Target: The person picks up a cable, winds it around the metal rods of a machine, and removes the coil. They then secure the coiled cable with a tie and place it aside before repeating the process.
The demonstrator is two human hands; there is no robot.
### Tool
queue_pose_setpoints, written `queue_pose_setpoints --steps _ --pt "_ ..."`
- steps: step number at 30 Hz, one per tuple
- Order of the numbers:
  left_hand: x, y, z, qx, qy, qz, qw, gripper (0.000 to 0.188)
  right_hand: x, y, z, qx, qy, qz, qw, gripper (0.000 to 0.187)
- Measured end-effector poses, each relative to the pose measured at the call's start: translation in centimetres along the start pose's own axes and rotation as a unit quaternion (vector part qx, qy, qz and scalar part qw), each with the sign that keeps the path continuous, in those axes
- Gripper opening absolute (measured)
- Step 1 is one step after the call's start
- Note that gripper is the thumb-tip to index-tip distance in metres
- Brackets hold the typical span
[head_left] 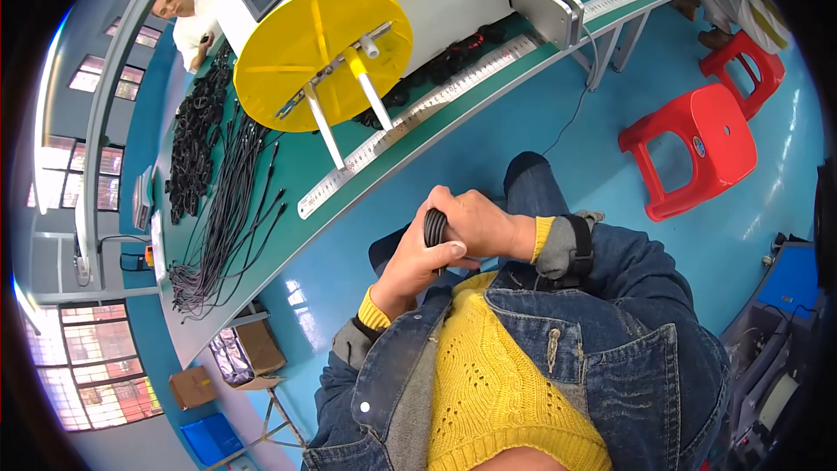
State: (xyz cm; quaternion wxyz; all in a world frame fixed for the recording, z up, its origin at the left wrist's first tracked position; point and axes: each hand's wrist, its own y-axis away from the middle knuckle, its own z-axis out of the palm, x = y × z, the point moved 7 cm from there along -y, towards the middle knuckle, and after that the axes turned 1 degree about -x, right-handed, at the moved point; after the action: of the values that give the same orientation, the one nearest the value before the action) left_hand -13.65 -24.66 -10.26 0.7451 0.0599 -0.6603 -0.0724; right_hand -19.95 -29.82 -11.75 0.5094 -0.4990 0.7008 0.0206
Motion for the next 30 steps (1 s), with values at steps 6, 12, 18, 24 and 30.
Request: queue_pose_setpoints --steps 6,12,18,24,30 --pt "-5.7 0.5 0.3 -0.096 0.031 -0.334 0.937 0.009 -0.1 0.5 1.4 -0.204 0.154 -0.044 0.966 0.019" --pt "-6.4 0.3 0.6 -0.123 -0.020 -0.306 0.944 0.009 2.5 0.9 2.7 -0.227 0.071 0.043 0.970 0.016" --pt "-9.5 -0.6 -3.3 0.022 -0.025 -0.252 0.967 0.009 2.9 -1.0 2.3 -0.163 0.065 0.005 0.984 0.021" --pt "-9.1 -0.3 -2.9 0.026 0.036 -0.255 0.966 0.014 1.1 -3.6 2.6 -0.344 0.112 -0.085 0.928 0.028" --pt "-7.6 2.9 -1.1 -0.208 0.114 -0.257 0.937 0.014 -1.0 -1.7 5.9 -0.596 0.011 -0.089 0.798 0.040"
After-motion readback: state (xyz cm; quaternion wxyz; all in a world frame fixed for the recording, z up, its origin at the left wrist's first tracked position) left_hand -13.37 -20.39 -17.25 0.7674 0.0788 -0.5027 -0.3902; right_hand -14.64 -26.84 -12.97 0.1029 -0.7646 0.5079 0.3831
